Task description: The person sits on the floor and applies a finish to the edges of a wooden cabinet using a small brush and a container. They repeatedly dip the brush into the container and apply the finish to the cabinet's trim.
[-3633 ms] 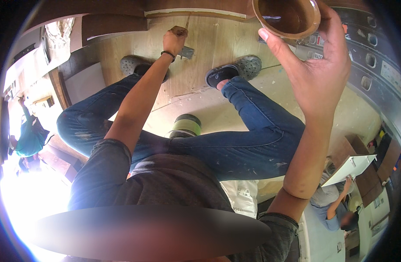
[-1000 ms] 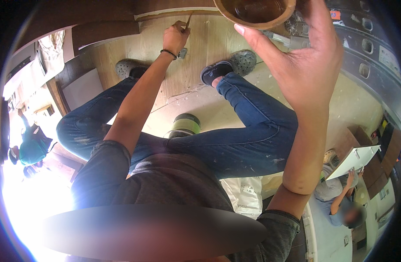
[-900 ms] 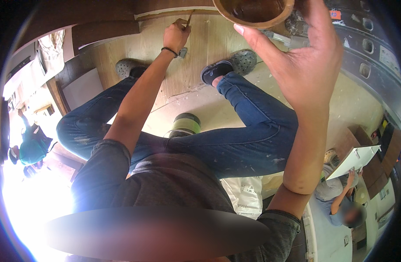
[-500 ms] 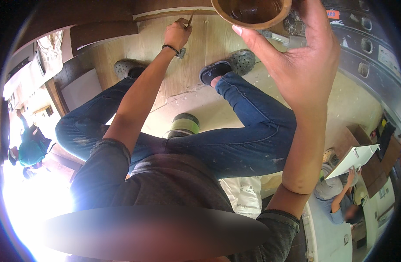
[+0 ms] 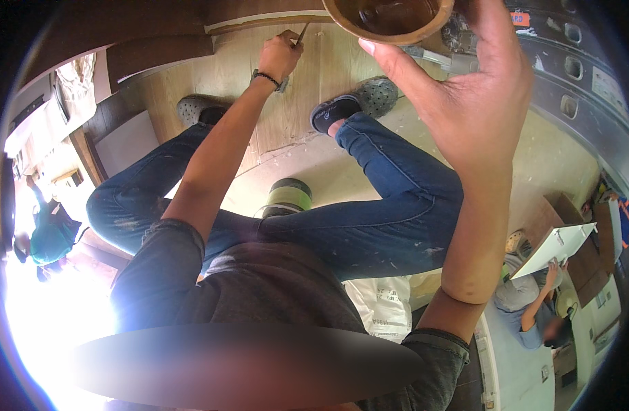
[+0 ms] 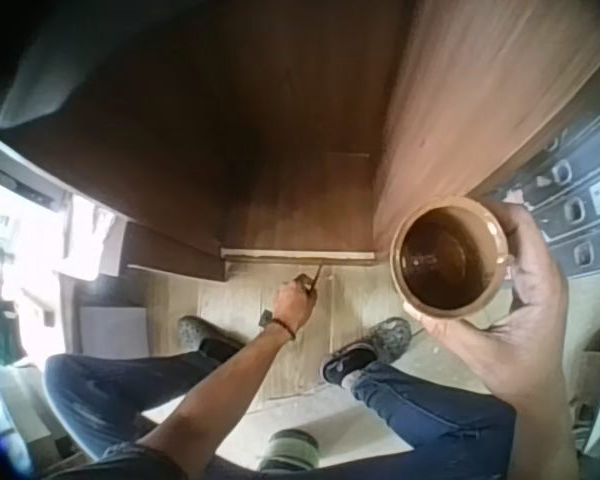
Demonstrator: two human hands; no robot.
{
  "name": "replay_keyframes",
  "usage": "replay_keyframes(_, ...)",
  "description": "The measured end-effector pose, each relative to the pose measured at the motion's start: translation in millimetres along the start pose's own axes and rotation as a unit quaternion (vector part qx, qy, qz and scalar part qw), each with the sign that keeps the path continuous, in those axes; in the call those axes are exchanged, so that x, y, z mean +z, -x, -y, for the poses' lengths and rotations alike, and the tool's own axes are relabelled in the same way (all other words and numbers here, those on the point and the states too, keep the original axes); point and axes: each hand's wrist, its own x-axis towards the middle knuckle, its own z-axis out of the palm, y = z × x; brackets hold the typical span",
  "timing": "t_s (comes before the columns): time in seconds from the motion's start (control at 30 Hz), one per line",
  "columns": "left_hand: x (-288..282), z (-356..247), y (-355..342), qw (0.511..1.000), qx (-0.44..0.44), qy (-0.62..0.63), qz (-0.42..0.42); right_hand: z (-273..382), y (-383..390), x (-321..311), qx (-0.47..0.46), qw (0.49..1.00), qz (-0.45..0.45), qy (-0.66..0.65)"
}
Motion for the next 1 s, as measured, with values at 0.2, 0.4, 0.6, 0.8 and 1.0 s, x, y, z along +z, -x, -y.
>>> replay_keyframes(0.2, 3.1, 1.2, -3.8, 1.000, 0.009, 0.002, -0.017, 3.4, -2.5, -2.9, 0.028, 0.999, 0.020, 0.005)
replay_keyframes(0.4, -28.0, 8.5, 7.1, 1.000, 0.016, -0.021, -0.006, -0.6, 1.9, 1.3, -0.007, 1.000, -0.009, -0.010)
replay_keyframes(0.6, -70.2, 65.2, -33.1, 0.990, 0.095, -0.095, -0.033, -22.0, 6.6, 14.6, -0.138, 0.988, -0.055, -0.035)
replay_keyframes(0.8, -85.1, 63.8, -59.4, 0.979, 0.196, -0.039, 0.026, -17.3, 4.4, 6.1, -0.132, 0.990, -0.026, 0.039)
replay_keyframes(1.0, -63.1, 60.4, -67.4, 0.970, 0.216, -0.112, -0.014, -32.4, 3.2, 11.8, -0.183, 0.983, -0.034, -0.011)
